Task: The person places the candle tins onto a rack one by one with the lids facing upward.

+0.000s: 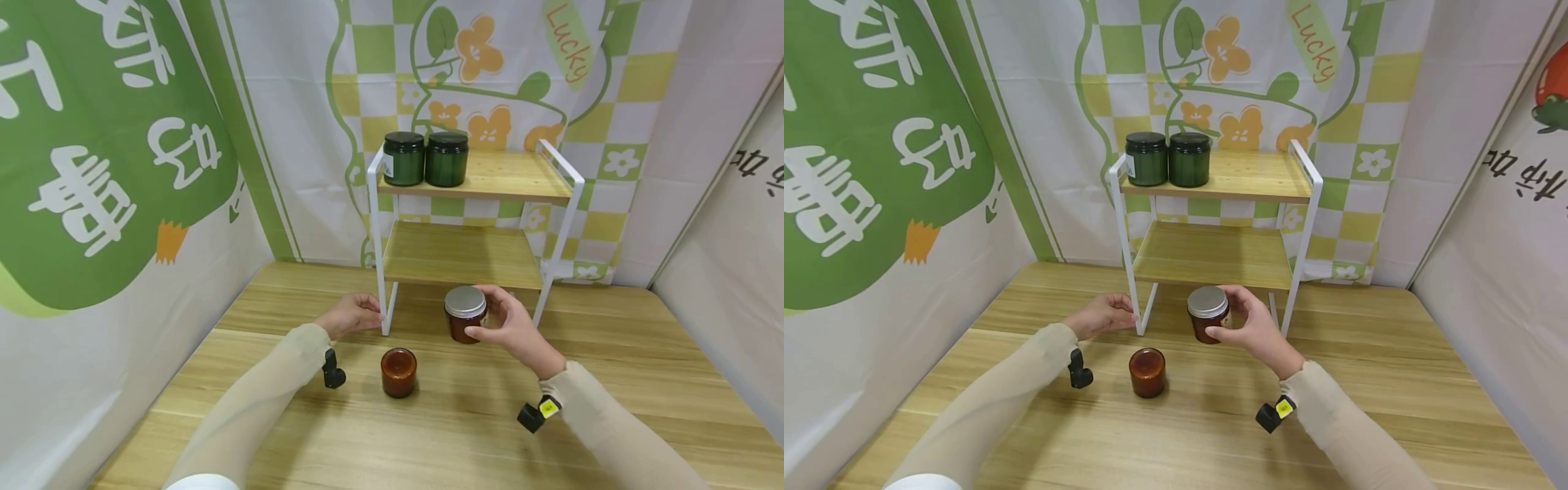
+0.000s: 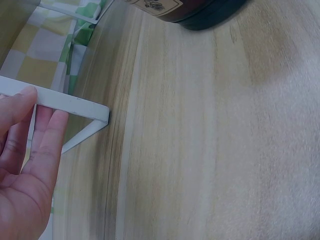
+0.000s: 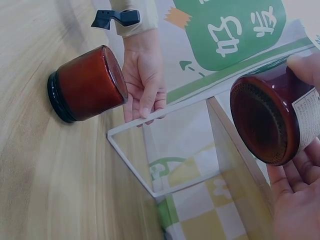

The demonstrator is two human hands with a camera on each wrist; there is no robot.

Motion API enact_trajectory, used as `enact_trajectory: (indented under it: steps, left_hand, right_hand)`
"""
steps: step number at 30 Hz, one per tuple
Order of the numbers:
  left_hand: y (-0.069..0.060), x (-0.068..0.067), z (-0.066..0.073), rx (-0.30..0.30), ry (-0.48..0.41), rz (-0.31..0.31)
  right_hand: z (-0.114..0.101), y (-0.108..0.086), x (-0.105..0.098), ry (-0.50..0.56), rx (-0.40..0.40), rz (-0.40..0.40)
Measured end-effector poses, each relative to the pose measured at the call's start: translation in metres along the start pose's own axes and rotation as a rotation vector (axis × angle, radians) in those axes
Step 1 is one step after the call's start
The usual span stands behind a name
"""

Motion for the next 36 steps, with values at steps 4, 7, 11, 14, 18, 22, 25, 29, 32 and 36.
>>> enact_trajectory:
  steps: [4,7,11,14,18,22,25,29,32,36]
  left_hand:
    - [0.0,0.0,0.0,0.0,0.007,-0.001]
    - [0.0,-0.001,-0.001,0.001,0.009,-0.002]
    - [0.001,-0.002,-0.001,0.003,0.006,-0.004]
    - [0.001,-0.002,-0.002,0.003,-0.002,-0.005]
    - [0.001,-0.001,-0.001,0.003,-0.009,-0.004]
    - [0.0,-0.001,-0.001,0.007,-0.009,-0.007]
    - [0.0,-0.001,-0.001,0.01,-0.002,-0.008]
    - [-0.001,-0.001,-0.001,0.013,0.006,-0.01]
    - [-0.001,-0.001,-0.002,0.014,0.003,-0.009]
    - [0.0,-0.002,-0.002,0.014,0.004,-0.009]
  right_hand:
    - [0.001,0.0,0.001,0.037,0.0,-0.014]
    - [0.002,0.0,0.001,0.066,0.001,-0.021]
    - [0.002,0.0,0.002,0.087,0.002,-0.023]
    - [0.002,0.001,0.002,0.095,0.005,-0.02]
    - [0.003,0.001,0.001,0.099,0.007,-0.011]
    - [0.002,0.001,-0.001,0.096,0.011,-0.003]
    - [-0.002,0.001,-0.004,0.095,0.018,0.007]
    - [-0.013,0.004,-0.009,0.086,0.007,0.027]
    - [-0.025,0.008,-0.014,0.088,-0.009,0.052]
    - [-0.045,0.014,-0.021,0.134,-0.022,0.087]
Point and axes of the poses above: each hand's wrist, its own y-axis towards the middle knuckle, its own x-axis out of the palm, z = x × y, the point moved 2 cm from there along y, towards the middle knuckle, and after that the axes turned 8 degrees about y, right-handed, at the moved point
